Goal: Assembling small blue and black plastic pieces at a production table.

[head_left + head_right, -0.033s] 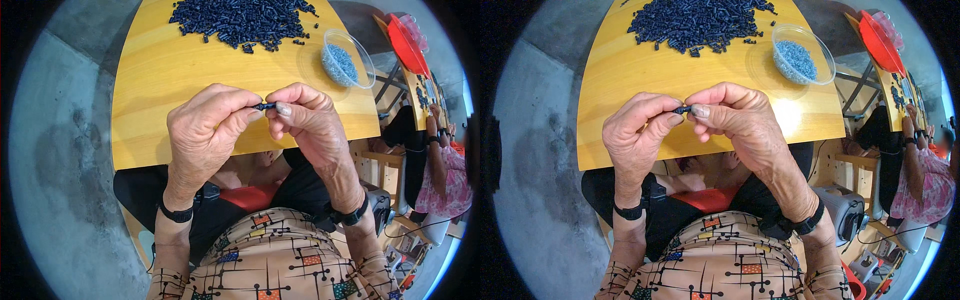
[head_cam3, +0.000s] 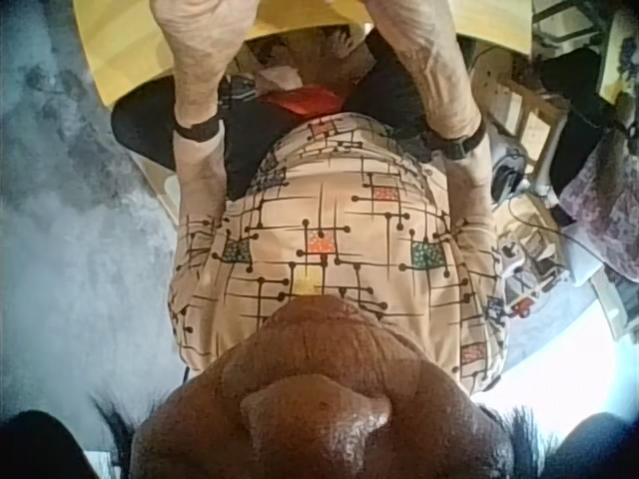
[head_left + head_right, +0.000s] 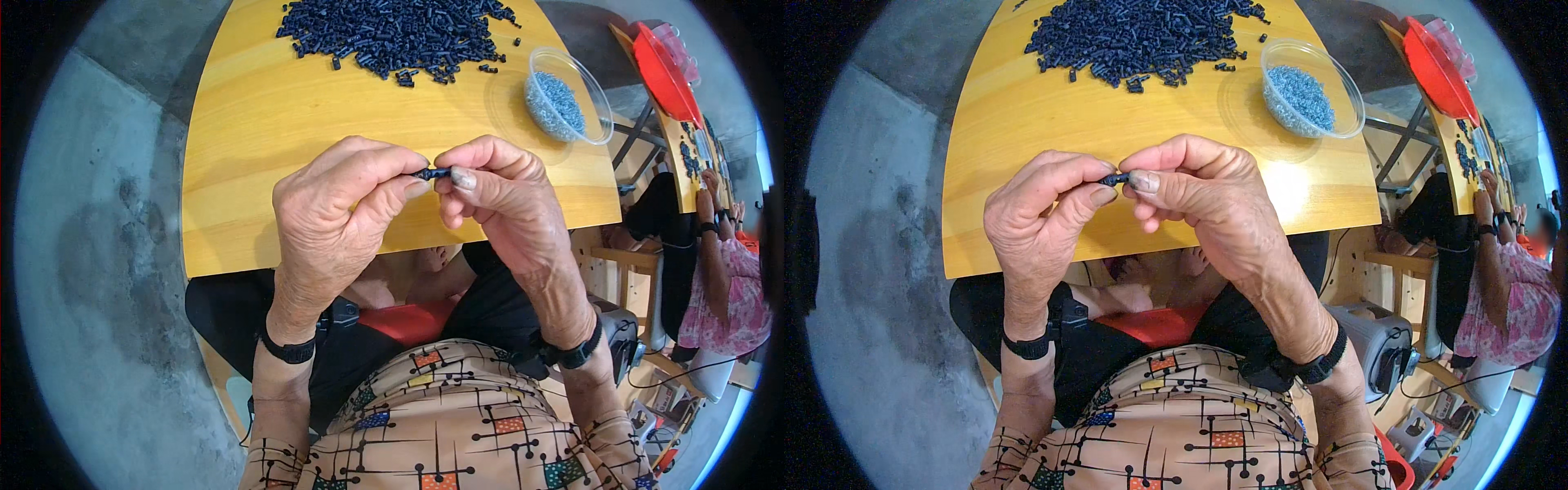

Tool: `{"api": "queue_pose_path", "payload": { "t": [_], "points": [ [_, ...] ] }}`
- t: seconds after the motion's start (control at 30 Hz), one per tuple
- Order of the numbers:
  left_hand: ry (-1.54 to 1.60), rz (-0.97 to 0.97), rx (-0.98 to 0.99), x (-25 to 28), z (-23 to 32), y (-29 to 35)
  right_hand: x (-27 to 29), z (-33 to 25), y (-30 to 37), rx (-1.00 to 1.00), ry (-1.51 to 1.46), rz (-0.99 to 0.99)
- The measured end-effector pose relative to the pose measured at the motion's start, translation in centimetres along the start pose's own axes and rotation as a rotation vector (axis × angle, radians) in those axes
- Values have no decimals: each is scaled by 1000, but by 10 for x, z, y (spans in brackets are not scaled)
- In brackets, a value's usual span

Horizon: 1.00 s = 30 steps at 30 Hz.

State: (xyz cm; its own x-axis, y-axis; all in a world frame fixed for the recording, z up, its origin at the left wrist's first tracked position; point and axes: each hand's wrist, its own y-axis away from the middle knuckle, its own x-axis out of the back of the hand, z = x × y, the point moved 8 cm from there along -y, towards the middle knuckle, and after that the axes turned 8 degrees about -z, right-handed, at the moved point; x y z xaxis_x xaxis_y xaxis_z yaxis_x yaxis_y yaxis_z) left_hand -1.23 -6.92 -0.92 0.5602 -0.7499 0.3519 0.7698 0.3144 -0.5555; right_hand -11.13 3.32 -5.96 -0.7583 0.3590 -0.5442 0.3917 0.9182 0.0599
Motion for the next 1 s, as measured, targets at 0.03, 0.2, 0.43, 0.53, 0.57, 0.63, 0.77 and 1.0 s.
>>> {"api": "queue_pose_path", "payload": {
  "t": [0.03, 0.2, 0.43, 0.53, 0.57, 0.63, 0.77, 1.0],
  "points": [
    [2, -19, 27, -1, -1, 0, 1, 0, 1, 5, 19, 15],
    [-55, -9, -18, -1, 1, -1, 3, 0, 2, 10, 62, 57],
    [-96, 1, -75, -1, 3, -1, 6, -3, 4, 33, 149, 97],
    [-98, -2, -61, -1, 4, -2, 8, -3, 4, 34, 148, 98],
    [-97, -3, -61, -1, 4, -2, 8, -3, 5, 34, 148, 100],
    [-104, -10, -63, -2, 4, -2, 8, -4, 5, 32, 153, 90],
    [-121, -7, -71, -2, 3, -1, 8, -5, 5, 27, 155, 82],
    [-92, -25, -35, -5, 1, -2, 9, -8, 5, 38, 201, 83]
  ]
}}
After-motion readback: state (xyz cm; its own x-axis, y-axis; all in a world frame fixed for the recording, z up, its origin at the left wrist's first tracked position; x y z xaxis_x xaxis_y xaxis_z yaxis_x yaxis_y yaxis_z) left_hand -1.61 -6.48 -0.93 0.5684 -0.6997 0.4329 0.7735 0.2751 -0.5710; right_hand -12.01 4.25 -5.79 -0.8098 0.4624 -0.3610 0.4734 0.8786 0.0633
